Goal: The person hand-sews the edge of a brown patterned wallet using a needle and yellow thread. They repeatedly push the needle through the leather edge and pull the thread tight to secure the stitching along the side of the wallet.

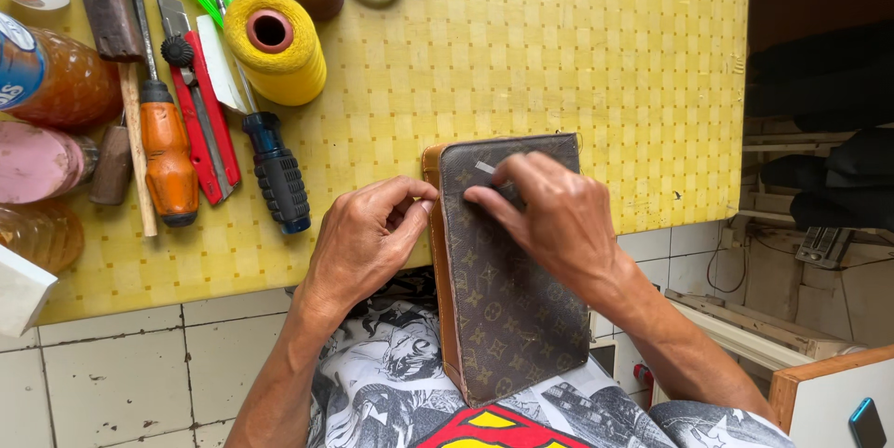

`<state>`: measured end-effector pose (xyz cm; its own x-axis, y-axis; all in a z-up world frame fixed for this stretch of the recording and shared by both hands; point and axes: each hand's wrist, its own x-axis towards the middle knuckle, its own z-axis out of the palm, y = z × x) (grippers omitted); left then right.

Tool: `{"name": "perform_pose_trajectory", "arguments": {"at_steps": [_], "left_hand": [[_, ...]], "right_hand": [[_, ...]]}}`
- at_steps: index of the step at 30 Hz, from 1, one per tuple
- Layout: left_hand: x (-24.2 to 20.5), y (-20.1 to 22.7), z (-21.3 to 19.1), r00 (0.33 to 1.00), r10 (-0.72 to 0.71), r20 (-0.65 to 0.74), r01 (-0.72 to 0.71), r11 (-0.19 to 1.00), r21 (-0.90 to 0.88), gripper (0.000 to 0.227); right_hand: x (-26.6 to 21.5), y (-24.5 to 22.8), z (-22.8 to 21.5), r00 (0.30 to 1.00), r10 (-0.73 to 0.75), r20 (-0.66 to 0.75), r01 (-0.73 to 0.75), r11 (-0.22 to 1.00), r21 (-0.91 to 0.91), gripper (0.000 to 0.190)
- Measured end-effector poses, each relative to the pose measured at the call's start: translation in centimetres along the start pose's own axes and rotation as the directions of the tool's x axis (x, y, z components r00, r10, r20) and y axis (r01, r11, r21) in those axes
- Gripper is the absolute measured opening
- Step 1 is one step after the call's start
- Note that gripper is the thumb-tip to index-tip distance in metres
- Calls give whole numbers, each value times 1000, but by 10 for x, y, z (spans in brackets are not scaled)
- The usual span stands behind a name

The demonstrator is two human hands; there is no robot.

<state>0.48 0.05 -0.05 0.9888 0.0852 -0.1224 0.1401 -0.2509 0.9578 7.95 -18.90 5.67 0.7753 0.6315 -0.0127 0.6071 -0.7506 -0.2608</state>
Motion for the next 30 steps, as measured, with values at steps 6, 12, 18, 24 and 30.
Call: {"name": "perform_pose_trajectory", "arguments": {"at_steps": [6, 12, 18, 24, 30], "left_hand": [[0, -2, 2, 999, -25, -35, 24, 999, -32, 10], [0, -9, 6, 997, -7, -79, 4, 999, -41, 11], [1, -7, 5, 991, 15, -134, -26, 997, -78, 20], [-1, 10, 0, 1000, -15, -16, 10, 960, -281, 40], [-3, 10, 7, 990, -54, 133, 103, 912, -398, 50]], "right_hand": [[-17, 18, 8, 988, 104, 115, -126, 970, 208, 20], [-13, 11, -6, 989, -42, 141, -6, 946, 325, 22], [-9, 10, -9, 990, -116, 84, 74, 917, 391, 18], [-6, 9, -11, 989, -116, 87, 71, 912, 404, 15], [-3, 8, -12, 987, -127, 95, 81, 918, 389, 13]]}}
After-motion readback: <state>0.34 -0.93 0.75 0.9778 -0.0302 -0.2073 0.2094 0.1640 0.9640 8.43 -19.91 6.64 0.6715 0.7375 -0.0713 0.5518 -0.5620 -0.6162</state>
